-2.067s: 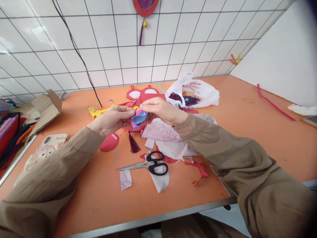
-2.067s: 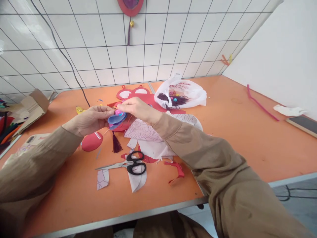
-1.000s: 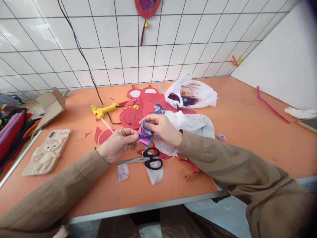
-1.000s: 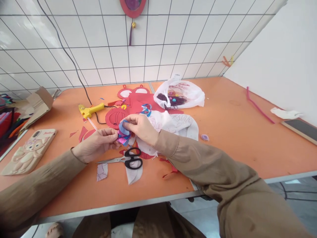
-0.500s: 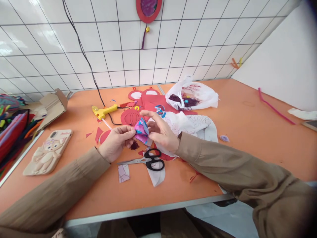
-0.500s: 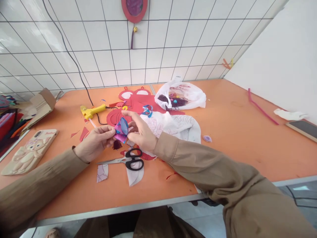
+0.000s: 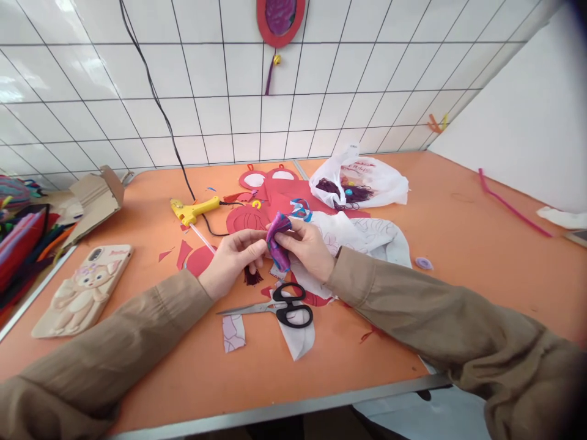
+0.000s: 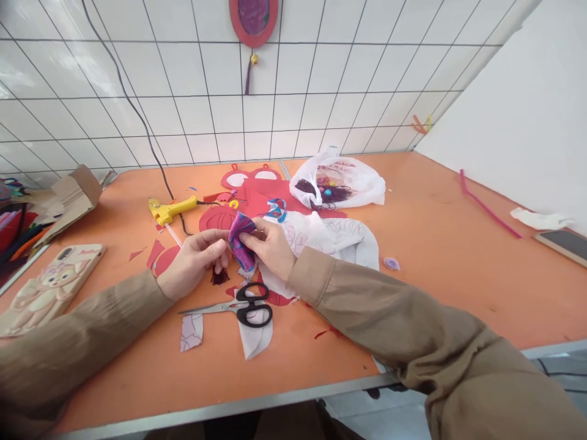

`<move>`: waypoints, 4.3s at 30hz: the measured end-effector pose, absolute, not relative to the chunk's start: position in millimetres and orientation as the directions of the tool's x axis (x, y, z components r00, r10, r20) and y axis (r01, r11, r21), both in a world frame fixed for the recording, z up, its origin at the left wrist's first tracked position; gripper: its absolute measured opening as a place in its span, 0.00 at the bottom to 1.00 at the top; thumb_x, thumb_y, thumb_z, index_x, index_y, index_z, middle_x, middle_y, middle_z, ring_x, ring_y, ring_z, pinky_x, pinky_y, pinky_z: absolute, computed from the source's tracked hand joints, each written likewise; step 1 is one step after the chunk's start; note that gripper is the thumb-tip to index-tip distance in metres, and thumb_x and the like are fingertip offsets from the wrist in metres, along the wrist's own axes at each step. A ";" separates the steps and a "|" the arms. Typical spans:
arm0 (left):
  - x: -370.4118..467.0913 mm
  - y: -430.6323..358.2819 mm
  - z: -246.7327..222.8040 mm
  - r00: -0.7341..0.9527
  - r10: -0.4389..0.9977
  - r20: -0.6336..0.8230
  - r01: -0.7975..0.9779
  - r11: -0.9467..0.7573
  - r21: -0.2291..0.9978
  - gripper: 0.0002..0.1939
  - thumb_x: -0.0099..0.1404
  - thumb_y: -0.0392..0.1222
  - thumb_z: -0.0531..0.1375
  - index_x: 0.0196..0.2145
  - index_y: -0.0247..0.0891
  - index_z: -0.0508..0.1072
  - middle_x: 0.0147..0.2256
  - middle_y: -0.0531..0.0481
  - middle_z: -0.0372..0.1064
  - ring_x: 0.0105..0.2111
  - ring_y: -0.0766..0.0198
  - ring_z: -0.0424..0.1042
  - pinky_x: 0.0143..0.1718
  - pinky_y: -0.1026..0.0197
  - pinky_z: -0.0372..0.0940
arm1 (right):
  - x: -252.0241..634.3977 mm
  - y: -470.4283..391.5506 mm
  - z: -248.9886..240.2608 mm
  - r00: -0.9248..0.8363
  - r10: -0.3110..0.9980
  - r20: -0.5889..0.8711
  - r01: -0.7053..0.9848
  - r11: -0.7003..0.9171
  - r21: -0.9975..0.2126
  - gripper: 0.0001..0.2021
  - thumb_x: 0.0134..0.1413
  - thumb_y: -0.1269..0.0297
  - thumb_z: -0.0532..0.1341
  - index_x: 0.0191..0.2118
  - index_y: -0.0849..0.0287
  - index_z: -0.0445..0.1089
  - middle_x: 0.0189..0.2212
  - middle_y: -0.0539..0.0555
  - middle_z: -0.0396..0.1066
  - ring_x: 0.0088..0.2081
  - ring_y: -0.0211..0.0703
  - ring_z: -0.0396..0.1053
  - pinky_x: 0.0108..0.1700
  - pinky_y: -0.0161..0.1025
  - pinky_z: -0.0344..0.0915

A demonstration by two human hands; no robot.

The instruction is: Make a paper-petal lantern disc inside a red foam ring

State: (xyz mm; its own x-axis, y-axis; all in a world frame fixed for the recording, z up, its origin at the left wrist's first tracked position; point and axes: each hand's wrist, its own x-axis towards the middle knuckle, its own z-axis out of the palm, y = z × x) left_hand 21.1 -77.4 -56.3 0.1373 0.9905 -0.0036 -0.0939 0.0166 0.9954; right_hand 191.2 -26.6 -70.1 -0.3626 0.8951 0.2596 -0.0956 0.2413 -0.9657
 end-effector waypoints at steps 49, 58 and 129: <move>17.7 -75.6 -62.2 0.046 0.997 -0.058 -0.135 0.064 0.989 0.17 0.53 0.50 0.71 0.23 0.35 0.72 0.14 0.55 0.66 0.13 0.73 0.62 0.14 0.71 0.54 | 193.7 -24.1 -70.8 -0.519 0.851 0.085 -0.142 0.013 -0.990 0.20 0.48 0.48 0.67 0.24 0.60 0.65 0.17 0.45 0.63 0.16 0.29 0.56 0.17 0.30 0.50; 19.6 -75.9 -61.6 -0.014 0.998 -0.055 -0.112 0.053 0.992 0.15 0.52 0.48 0.70 0.24 0.35 0.73 0.14 0.55 0.66 0.12 0.72 0.61 0.13 0.70 0.52 | 195.1 -23.2 -73.1 -0.537 0.838 0.095 -0.122 0.035 -0.992 0.15 0.48 0.54 0.67 0.28 0.61 0.67 0.19 0.46 0.64 0.17 0.30 0.57 0.18 0.31 0.52; 18.5 -76.6 -57.7 0.076 0.996 0.040 -0.293 -0.016 0.956 0.14 0.47 0.35 0.71 0.34 0.33 0.78 0.19 0.52 0.74 0.17 0.68 0.71 0.17 0.69 0.64 | 196.4 -17.1 -70.2 -0.572 0.818 0.052 -0.404 -0.226 -0.886 0.08 0.36 0.72 0.61 0.26 0.62 0.76 0.13 0.45 0.65 0.14 0.30 0.54 0.18 0.31 0.47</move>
State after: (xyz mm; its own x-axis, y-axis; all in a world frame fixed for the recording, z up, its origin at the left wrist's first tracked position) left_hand 18.5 -76.6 -57.7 0.0761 0.9963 0.0403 -0.2933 -0.0162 0.9559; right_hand 196.4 -17.1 -70.2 -0.5723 0.8184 0.0518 -0.4039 -0.2263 -0.8864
